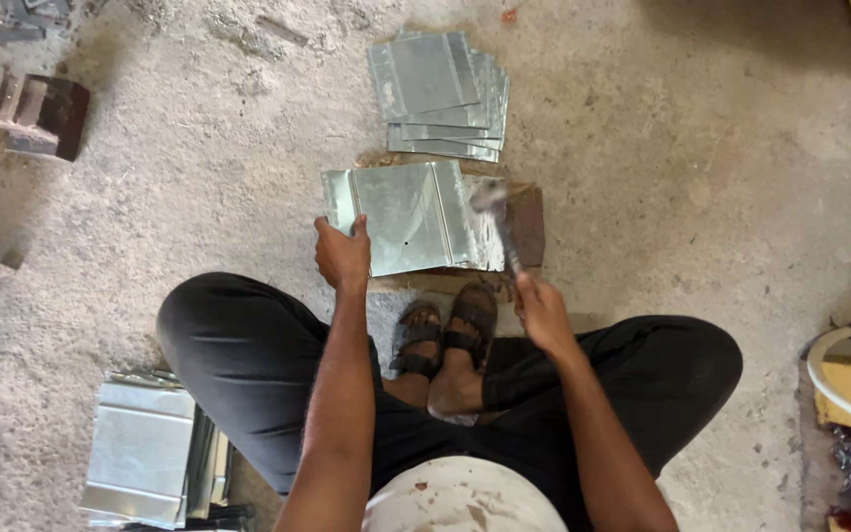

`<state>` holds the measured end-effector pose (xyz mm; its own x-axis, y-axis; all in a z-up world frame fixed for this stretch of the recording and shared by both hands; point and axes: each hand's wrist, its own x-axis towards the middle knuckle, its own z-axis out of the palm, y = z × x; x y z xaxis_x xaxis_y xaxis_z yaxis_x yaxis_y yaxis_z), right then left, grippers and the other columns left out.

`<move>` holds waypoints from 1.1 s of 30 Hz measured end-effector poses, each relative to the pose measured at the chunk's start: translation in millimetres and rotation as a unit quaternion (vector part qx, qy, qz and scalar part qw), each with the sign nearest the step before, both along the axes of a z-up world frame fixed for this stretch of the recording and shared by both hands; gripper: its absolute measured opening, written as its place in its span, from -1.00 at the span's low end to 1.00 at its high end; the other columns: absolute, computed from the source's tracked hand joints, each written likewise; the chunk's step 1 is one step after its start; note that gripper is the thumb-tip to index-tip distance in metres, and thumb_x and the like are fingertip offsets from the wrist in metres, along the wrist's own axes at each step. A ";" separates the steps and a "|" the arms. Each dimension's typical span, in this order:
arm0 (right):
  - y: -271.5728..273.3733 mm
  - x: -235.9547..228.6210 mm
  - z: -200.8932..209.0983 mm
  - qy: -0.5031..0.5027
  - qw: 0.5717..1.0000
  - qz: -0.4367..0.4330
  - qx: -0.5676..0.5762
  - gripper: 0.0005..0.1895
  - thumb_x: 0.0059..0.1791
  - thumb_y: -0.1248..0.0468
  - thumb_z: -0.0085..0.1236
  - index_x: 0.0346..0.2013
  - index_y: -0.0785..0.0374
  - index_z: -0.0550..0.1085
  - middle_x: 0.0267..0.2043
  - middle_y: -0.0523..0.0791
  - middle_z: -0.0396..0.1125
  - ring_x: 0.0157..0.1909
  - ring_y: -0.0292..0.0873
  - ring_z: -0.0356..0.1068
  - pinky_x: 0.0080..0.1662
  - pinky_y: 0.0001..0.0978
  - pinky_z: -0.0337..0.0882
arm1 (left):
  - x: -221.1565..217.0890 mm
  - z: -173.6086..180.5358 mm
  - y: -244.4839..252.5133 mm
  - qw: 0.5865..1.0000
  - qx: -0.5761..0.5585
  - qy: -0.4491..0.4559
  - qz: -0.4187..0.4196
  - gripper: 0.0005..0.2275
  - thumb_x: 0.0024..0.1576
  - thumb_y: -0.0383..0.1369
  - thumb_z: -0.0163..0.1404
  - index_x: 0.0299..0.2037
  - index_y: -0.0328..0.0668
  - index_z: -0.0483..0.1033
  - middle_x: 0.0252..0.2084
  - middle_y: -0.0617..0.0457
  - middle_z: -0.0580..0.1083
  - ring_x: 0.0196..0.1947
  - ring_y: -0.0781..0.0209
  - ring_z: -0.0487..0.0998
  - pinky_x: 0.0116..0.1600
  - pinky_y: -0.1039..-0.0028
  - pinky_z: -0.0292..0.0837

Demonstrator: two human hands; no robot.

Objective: The person sits on the floor and repeatedly hammers a stack of rectangular metal sheets placed on a wooden block. They use a hammer in their right hand to strike the metal sheets, occasionally adjusting the stack with their left hand.

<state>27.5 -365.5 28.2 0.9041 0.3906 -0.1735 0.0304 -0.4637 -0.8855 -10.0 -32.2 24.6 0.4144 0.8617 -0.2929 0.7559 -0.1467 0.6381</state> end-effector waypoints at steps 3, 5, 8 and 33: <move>-8.2 -19.6 33.0 0.071 0.990 -0.046 0.110 -0.35 0.18 -0.19 -0.34 -0.58 0.21 0.27 -0.67 -0.16 0.12 -0.64 -0.23 0.10 -0.54 -0.32 0.10 | -10.5 -7.4 -4.0 1.000 0.014 0.005 -0.001 -0.46 0.12 -0.05 0.19 0.11 -0.31 0.34 -0.12 -0.30 0.56 -0.09 -0.34 0.59 0.00 -0.01 0.48; -4.7 -27.4 35.3 0.030 0.983 -0.079 0.163 -0.40 0.16 -0.17 -0.35 -0.52 0.22 0.28 -0.68 -0.14 0.12 -0.67 -0.20 0.10 -0.57 -0.30 0.12 | -10.0 -6.5 -1.2 1.000 0.012 0.006 0.004 -0.46 0.10 -0.05 0.19 0.10 -0.30 0.34 -0.12 -0.28 0.57 -0.10 -0.32 0.60 -0.01 -0.01 0.48; 1.2 -38.8 5.5 -0.105 0.988 -0.055 0.095 -0.33 0.22 -0.17 -0.39 -0.56 0.22 0.30 -0.65 -0.15 0.14 -0.61 -0.22 0.16 -0.49 -0.34 0.11 | -9.0 -3.8 -0.9 1.000 0.023 -0.005 0.005 -0.46 0.09 -0.04 0.20 0.08 -0.31 0.34 -0.11 -0.28 0.56 -0.11 -0.33 0.59 -0.04 -0.02 0.48; -49.1 -23.0 -27.5 0.218 0.955 -0.195 0.046 -0.34 0.07 -0.34 -0.31 -0.24 0.18 0.42 -0.64 -0.22 0.13 -0.71 -0.35 0.04 -0.63 -0.47 0.02 | 13.7 -138.6 0.9 0.973 -0.010 -0.225 0.046 -0.68 0.30 -0.43 -0.11 0.22 -0.44 0.30 0.14 -0.40 0.46 0.13 -0.25 0.53 0.22 0.16 0.41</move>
<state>4.5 -414.7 0.6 0.8333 0.0711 -0.5482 -0.5097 -0.2848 -0.8118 3.7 -31.4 -114.0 0.4263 0.8969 -0.1173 0.4085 -0.0752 0.9097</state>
